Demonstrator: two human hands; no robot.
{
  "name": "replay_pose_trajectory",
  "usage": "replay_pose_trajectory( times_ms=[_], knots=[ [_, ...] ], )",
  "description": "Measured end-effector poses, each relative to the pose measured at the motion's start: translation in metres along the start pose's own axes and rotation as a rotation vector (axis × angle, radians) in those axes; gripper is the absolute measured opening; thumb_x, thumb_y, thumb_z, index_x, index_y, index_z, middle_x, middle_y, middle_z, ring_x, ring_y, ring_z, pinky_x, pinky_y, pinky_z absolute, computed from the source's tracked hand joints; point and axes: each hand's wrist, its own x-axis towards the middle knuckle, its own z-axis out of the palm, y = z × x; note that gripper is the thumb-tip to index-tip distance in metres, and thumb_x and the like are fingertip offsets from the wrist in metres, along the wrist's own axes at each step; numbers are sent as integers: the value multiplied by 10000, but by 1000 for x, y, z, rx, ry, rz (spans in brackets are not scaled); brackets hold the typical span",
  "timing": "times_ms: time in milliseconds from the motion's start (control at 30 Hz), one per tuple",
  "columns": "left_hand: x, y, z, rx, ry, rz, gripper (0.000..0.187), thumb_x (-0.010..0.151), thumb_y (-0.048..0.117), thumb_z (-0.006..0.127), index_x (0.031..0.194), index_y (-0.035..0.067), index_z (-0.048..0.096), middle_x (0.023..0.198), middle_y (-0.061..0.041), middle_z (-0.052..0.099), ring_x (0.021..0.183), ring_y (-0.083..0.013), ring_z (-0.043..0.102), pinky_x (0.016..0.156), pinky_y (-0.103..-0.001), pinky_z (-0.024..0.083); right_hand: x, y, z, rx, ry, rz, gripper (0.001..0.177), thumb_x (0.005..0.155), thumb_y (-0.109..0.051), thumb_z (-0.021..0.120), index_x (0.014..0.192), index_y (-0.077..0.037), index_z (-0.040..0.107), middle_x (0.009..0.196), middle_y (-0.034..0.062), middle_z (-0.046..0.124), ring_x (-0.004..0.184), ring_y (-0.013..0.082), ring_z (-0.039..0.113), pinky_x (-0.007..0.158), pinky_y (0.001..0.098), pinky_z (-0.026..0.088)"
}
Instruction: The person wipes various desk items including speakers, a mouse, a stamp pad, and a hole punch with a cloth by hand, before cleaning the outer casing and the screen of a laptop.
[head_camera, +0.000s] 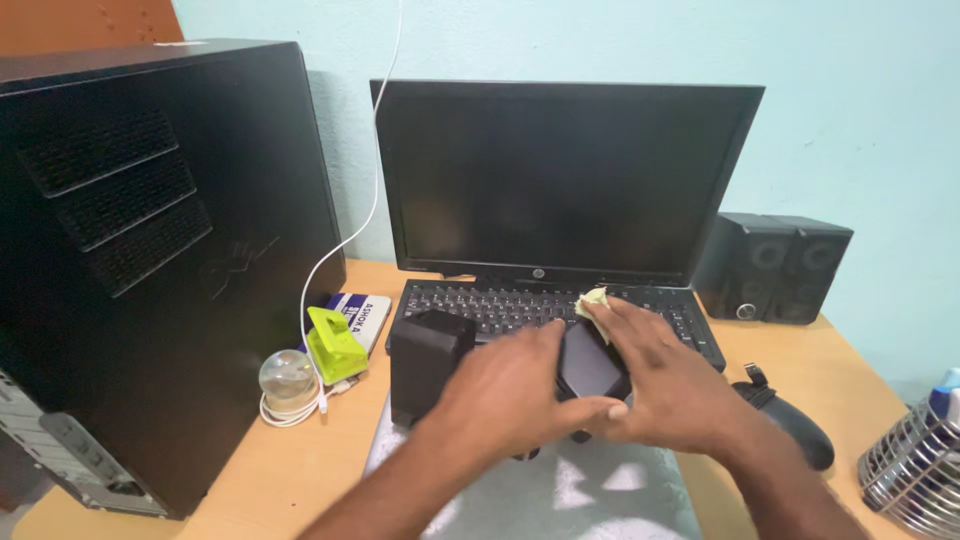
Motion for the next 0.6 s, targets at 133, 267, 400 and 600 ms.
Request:
replay_pose_trajectory(
  times_ms=[133, 267, 400, 600],
  knots=[
    [28, -19, 39, -243, 72, 74, 1051, 634, 617, 791, 1405, -34, 497, 1220, -230, 688, 1110, -353, 695, 939, -441, 551, -2, -7, 1, -16, -3, -72, 1270, 542, -552, 912, 1578, -167, 287, 1635, 147, 319, 1454, 356, 322, 1159, 447, 326],
    [47, -40, 60, -443, 37, 118, 1088, 599, 623, 835, 1396, -36, 497, 1217, -213, 687, 1130, -305, 698, 967, -399, 536, -2, -5, -3, 52, -58, -45, 1338, 523, -574, 946, 1605, -188, 260, 1658, 147, 279, 1450, 350, 304, 1138, 444, 328],
    [50, -49, 72, -470, 34, 55, 899, 630, 535, 797, 1331, 10, 594, 1157, -177, 729, 1067, -272, 734, 920, -381, 559, -5, 15, -14, 459, 31, -209, 1091, 663, -376, 933, 1533, -90, 340, 1573, 177, 439, 1436, 316, 446, 1085, 418, 377],
    [48, -49, 78, -1099, 44, 122, 808, 744, 224, 773, 1446, 14, 432, 1359, -151, 605, 1285, -228, 587, 1075, -339, 456, 3, 32, -20, 989, 553, 128, 307, 1013, -125, 612, 1296, -43, 699, 1101, 62, 762, 976, 110, 687, 870, 246, 546]
  ],
)
